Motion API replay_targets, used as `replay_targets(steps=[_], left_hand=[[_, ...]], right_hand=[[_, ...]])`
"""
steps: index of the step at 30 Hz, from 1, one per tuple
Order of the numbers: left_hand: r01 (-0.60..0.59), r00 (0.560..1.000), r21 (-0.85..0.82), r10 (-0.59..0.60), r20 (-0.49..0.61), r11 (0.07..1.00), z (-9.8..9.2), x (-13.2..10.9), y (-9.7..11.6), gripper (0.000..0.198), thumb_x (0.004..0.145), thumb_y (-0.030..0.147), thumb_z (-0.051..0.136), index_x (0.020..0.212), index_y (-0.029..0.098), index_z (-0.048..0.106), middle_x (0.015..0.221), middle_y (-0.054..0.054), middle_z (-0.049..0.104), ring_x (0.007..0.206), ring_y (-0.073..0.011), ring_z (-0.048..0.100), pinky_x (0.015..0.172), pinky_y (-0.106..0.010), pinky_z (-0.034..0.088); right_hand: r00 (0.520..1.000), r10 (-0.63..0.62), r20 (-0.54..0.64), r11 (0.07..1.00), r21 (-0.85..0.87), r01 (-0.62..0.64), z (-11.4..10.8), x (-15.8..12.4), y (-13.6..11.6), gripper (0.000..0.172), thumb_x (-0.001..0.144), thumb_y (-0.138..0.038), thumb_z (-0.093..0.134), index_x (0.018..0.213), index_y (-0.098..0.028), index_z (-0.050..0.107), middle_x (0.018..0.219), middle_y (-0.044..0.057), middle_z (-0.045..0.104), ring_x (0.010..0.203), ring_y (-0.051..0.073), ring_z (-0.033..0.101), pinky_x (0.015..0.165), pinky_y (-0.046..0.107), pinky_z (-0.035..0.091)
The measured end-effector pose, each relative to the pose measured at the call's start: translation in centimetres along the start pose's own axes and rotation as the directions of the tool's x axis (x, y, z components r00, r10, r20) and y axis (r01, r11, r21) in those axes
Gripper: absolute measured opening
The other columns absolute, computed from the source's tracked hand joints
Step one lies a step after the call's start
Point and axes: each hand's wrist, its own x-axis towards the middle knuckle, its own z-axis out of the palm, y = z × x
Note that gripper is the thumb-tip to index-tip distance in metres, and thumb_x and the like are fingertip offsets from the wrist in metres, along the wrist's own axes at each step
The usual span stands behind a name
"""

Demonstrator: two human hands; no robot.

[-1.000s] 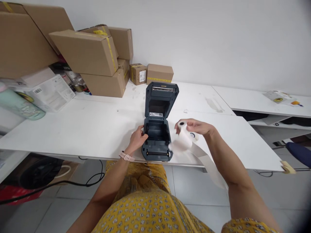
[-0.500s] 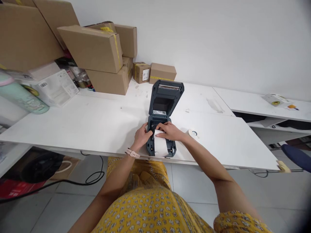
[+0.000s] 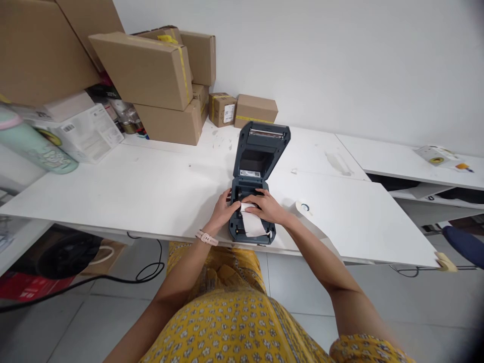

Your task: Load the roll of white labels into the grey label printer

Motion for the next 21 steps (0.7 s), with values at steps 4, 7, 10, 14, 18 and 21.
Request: replay_targets(steps=[4, 7, 10, 14, 18, 21], left_hand=[[0.011, 1.000, -0.071, -0.011, 0.009, 0.997, 0.1, -0.1, -0.1, 0.065, 0.077, 0.033, 0.070, 0.139, 0.017, 0.055, 0.135, -0.016, 0.060, 0.125, -0.0292, 0.055, 0.103, -0.043, 0.046], [0.007, 1.000, -0.080, -0.006, 0.009, 0.997, 0.2, -0.1, -0.2, 0.064, 0.078, 0.033, 0.069, 0.138, 0.018, 0.055, 0.136, -0.015, 0.060, 0.126, -0.0292, 0.054, 0.105, -0.043, 0.045], [-0.006, 1.000, -0.089, 0.007, 0.012, 0.996, 0.2, 0.0, -0.4, 0.063, 0.078, 0.032, 0.069, 0.138, 0.019, 0.056, 0.137, -0.014, 0.060, 0.126, -0.0290, 0.055, 0.106, -0.044, 0.044], [-0.016, 1.000, -0.103, 0.019, 0.025, 0.995, 0.2, 0.1, -0.9, 0.062, 0.079, 0.033, 0.069, 0.138, 0.021, 0.055, 0.138, -0.013, 0.060, 0.126, -0.0281, 0.055, 0.107, -0.044, 0.043], [-0.019, 0.999, -0.104, 0.021, 0.026, 0.994, 0.2, 0.1, -1.1, 0.064, 0.079, 0.034, 0.069, 0.139, 0.020, 0.053, 0.139, -0.014, 0.059, 0.129, -0.0288, 0.052, 0.109, -0.045, 0.042], [-0.003, 0.999, -0.119, 0.009, 0.046, 0.993, 0.2, 0.1, -1.1, 0.066, 0.080, 0.035, 0.069, 0.142, 0.019, 0.051, 0.140, -0.014, 0.058, 0.132, -0.0294, 0.051, 0.111, -0.045, 0.040]], right_hand=[[1.000, 0.006, -0.028, 1.000, 0.007, -0.006, 0.0, -0.2, -0.5, 0.011, 0.098, -0.026, 0.055, 0.108, -0.022, 0.059, 0.098, 0.003, 0.077, 0.095, 0.023, 0.073, 0.116, 0.049, 0.030], [1.000, -0.012, -0.016, 1.000, -0.028, 0.011, 0.0, -0.4, -0.8, 0.016, 0.102, -0.024, 0.047, 0.101, -0.023, 0.062, 0.089, 0.002, 0.076, 0.091, 0.021, 0.073, 0.116, 0.048, 0.030], [0.999, -0.024, -0.030, 0.999, -0.041, 0.023, 0.1, -0.8, -0.9, 0.025, 0.105, -0.026, 0.041, 0.100, -0.023, 0.065, 0.095, 0.003, 0.077, 0.098, 0.021, 0.073, 0.118, 0.048, 0.027], [0.998, -0.058, -0.031, 0.998, 0.003, 0.059, 0.0, -1.6, -1.0, 0.027, 0.103, -0.042, 0.049, 0.105, -0.023, 0.069, 0.114, 0.007, 0.077, 0.120, 0.024, 0.067, 0.122, 0.051, 0.022], [0.997, -0.069, 0.025, 0.996, 0.053, 0.067, -0.6, -1.9, -0.9, 0.039, 0.097, -0.056, 0.056, 0.113, -0.023, 0.070, 0.129, 0.011, 0.072, 0.131, 0.027, 0.061, 0.125, 0.053, 0.016], [0.994, -0.077, 0.073, 0.996, 0.061, 0.072, -0.8, -1.9, -0.7, 0.041, 0.095, -0.058, 0.057, 0.116, -0.024, 0.070, 0.135, 0.012, 0.068, 0.135, 0.026, 0.058, 0.126, 0.054, 0.014]])
